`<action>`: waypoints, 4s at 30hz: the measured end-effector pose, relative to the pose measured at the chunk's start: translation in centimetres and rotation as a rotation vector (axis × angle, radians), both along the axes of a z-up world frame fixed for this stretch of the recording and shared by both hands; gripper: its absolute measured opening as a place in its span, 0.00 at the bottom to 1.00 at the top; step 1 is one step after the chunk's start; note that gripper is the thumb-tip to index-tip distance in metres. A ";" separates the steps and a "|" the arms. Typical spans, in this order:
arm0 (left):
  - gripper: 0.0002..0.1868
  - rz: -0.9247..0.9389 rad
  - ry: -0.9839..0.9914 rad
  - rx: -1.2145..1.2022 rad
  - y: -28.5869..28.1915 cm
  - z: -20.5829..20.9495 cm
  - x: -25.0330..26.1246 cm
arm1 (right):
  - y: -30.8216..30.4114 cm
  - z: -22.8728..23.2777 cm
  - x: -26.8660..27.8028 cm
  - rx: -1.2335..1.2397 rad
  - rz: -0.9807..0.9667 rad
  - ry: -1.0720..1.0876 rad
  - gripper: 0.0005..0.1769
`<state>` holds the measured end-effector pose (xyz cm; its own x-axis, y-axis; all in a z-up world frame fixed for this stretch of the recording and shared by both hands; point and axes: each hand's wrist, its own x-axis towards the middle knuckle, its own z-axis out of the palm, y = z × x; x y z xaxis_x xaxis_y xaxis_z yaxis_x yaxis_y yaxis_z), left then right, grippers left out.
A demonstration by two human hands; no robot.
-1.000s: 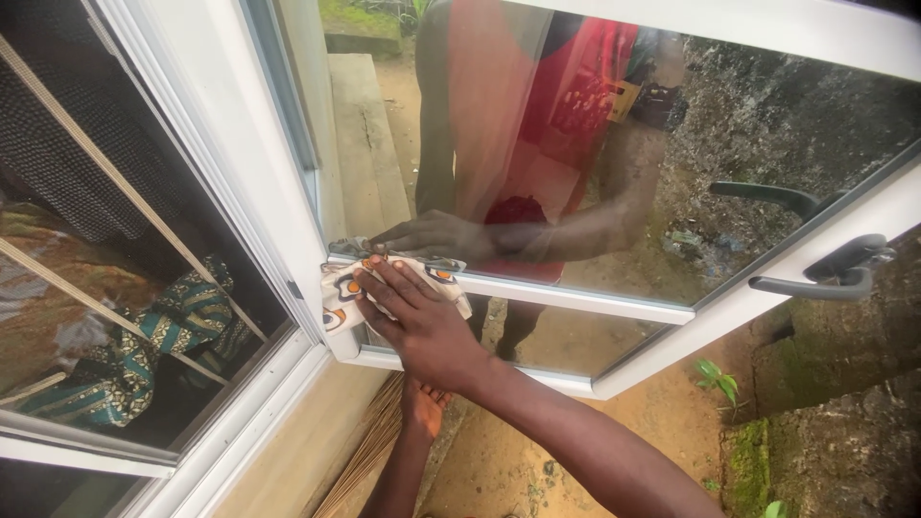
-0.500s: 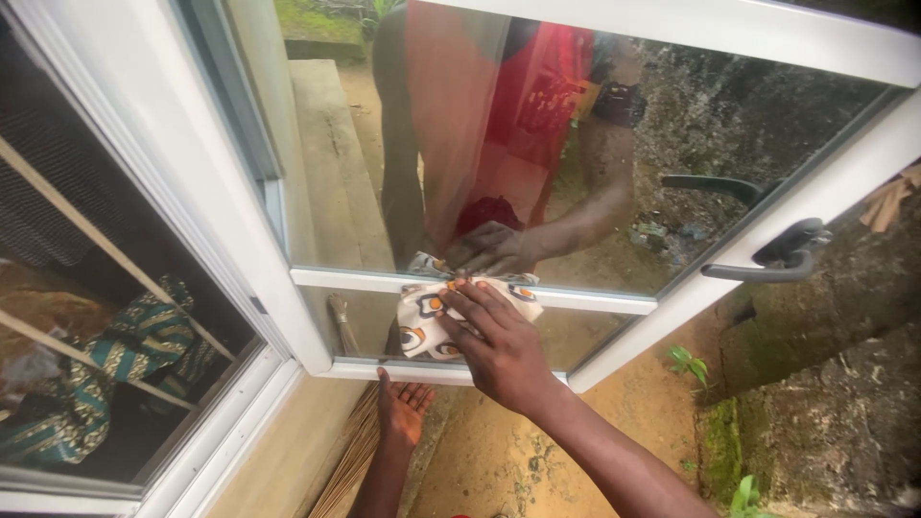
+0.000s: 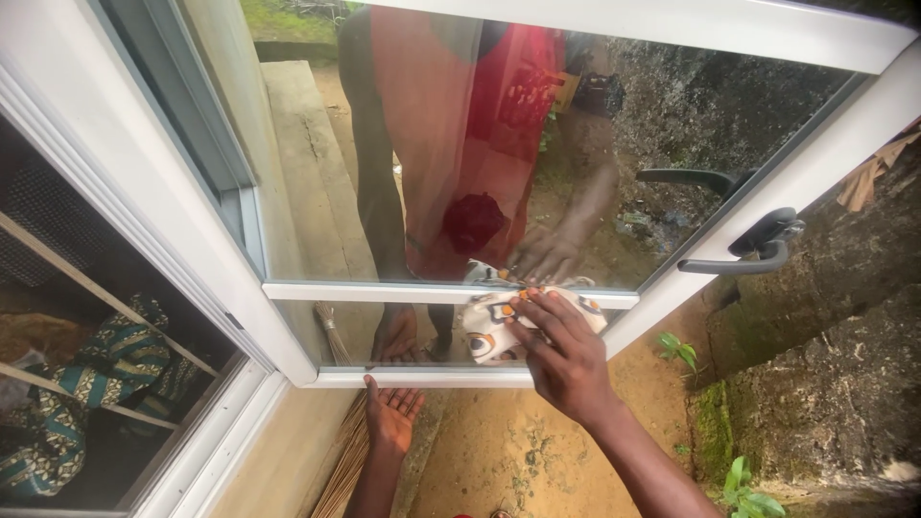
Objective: Cleaning a glass door using a cloth.
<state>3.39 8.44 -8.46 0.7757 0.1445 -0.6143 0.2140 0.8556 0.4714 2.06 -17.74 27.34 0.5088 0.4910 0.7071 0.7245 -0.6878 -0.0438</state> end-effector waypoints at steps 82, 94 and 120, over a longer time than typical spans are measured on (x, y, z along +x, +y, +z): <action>0.57 -0.184 -0.027 0.164 1.9 0.0 -0.7 | -1.4 -12.1 2.3 0.774 -0.514 0.275 0.13; 0.56 -0.218 -0.028 0.168 1.7 0.3 -0.9 | 6.7 -8.3 1.6 0.690 -0.159 0.221 0.13; 0.30 -0.290 -0.460 0.242 0.3 14.9 -3.1 | 10.2 -8.2 -0.8 0.374 0.101 0.342 0.25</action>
<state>0.34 8.76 6.49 0.9831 -0.0191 -0.1822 0.1507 0.6494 0.7453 1.30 -7.58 19.16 0.7047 0.2950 0.6453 0.6878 -0.5071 -0.5194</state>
